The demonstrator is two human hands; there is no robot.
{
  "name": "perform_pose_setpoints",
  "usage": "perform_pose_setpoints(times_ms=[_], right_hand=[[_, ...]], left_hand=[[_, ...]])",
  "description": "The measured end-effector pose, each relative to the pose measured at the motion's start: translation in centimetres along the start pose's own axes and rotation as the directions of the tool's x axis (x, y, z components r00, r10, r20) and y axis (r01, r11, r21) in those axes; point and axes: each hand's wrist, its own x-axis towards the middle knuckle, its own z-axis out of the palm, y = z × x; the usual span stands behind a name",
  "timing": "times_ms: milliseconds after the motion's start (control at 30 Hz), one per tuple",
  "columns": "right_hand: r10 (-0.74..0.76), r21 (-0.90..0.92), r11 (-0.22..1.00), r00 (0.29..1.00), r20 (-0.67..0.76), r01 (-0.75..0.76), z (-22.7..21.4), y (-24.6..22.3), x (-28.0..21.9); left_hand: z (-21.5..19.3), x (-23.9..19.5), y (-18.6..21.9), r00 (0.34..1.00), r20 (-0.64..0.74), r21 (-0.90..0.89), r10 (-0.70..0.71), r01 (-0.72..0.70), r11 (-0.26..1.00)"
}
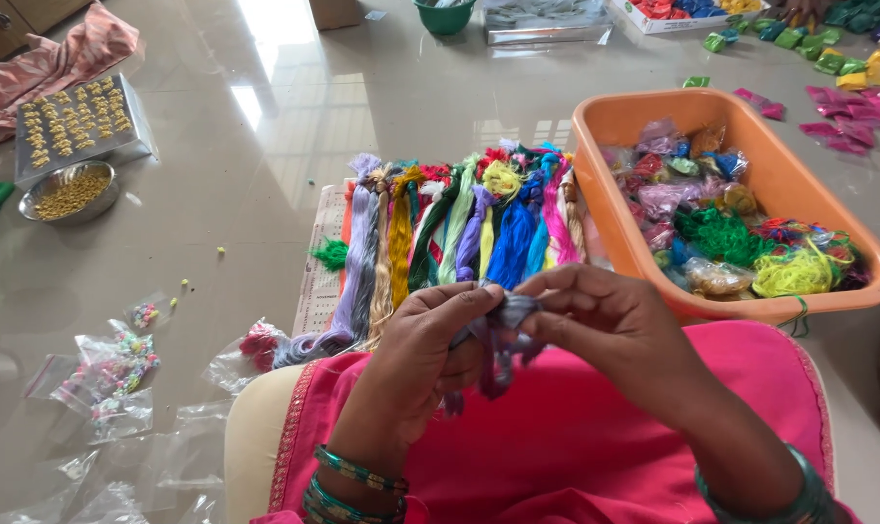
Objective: The person prepares craft materials by handling and tying bundles of colorful threads, placing some in small plastic bags, and knotting larger bundles of purple and light green fibers.
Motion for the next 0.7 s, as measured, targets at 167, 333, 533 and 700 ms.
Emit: perform_pose_setpoints(times_ms=[167, 333, 533, 700], right_hand=[[0.043, -0.059, 0.997, 0.995, -0.089, -0.049, -0.9, 0.3, -0.4], [0.142, 0.057, 0.989, 0.988, -0.062, -0.139, -1.6, 0.0, -0.9], [0.226, -0.042, 0.972, 0.968, -0.11, -0.232, -1.6, -1.2, -1.2], [0.123, -0.076, 0.989, 0.99, -0.068, -0.128, -3.1, -1.6, -2.0]], left_hand=[[0.4, -0.8, 0.6, 0.993, -0.118, 0.121, -0.001, 0.016, 0.992], [-0.5, -0.7, 0.3, 0.991, -0.137, 0.261, 0.011, 0.025, 0.965], [-2.8, 1.7, -2.4, 0.967, -0.255, 0.144, -0.027, 0.065, 0.987], [-3.3, 2.2, -3.0, 0.944, -0.33, 0.118, 0.007, 0.034, 0.992]])
